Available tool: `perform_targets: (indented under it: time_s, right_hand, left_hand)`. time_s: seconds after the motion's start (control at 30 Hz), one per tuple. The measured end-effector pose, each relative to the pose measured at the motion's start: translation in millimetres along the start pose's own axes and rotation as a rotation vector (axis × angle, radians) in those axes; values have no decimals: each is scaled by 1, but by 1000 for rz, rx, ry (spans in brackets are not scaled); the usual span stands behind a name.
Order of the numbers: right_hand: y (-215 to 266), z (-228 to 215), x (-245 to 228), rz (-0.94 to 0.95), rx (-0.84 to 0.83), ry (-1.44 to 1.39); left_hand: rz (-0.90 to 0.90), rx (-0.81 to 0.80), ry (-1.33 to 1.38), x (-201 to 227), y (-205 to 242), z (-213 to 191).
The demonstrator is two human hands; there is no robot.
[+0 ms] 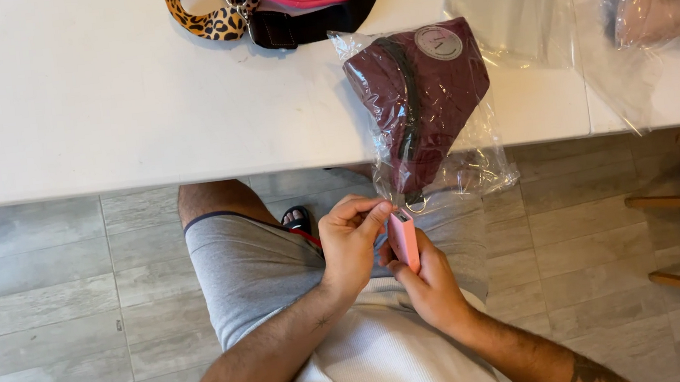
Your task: The person places a decorative charm into a maroon fanny pack, then puts the pack into a clear plastic bag and seals it with a pink stapler. They then pick up a pink fanny pack and adjust its black strap.
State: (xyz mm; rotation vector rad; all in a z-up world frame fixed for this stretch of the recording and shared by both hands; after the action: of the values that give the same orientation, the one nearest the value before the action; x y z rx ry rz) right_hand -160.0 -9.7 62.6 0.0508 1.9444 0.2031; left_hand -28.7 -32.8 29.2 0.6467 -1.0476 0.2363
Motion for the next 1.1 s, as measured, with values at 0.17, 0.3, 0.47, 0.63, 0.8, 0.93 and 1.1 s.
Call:
perform_targets:
  time_s: [0.17,0.3,0.47,0.63,0.8,0.93,1.1]
  right_hand:
    - [0,2,4,14,-23,-63]
    - [1,0,2,-73,-23,-32]
    - [7,0,2,-2,-51,15]
    - [8,-4,5,30,-60,28]
    - [1,-9,-1,34,-17,15]
    - [-2,-7,-3,-10,1,10]
    - [-5,-4,8,4,37,153]
  left_hand:
    - [107,-30,-112,14,6,2]
    - [99,7,-91,9,4,0]
    - [135,17,-112,13,4,0]
    - [140,-1,-101,12,3,0]
    - [180,-45,-108,13,6,1]
    - [166,-47,-134,14,8,2]
    - [181,-22,-113,11,8,1]
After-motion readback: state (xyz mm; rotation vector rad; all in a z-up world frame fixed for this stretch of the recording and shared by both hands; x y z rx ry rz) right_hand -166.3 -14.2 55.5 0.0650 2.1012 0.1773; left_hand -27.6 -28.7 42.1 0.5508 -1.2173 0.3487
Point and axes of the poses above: each hand's wrist, its own y-axis away from the middle knuckle, its own z-axis out of the palm, x = y × z, the point moved 3 cm from there along -y, towards the middle knuckle, and after that the axes turned 12 degrees about x, right-handed, at the moved point
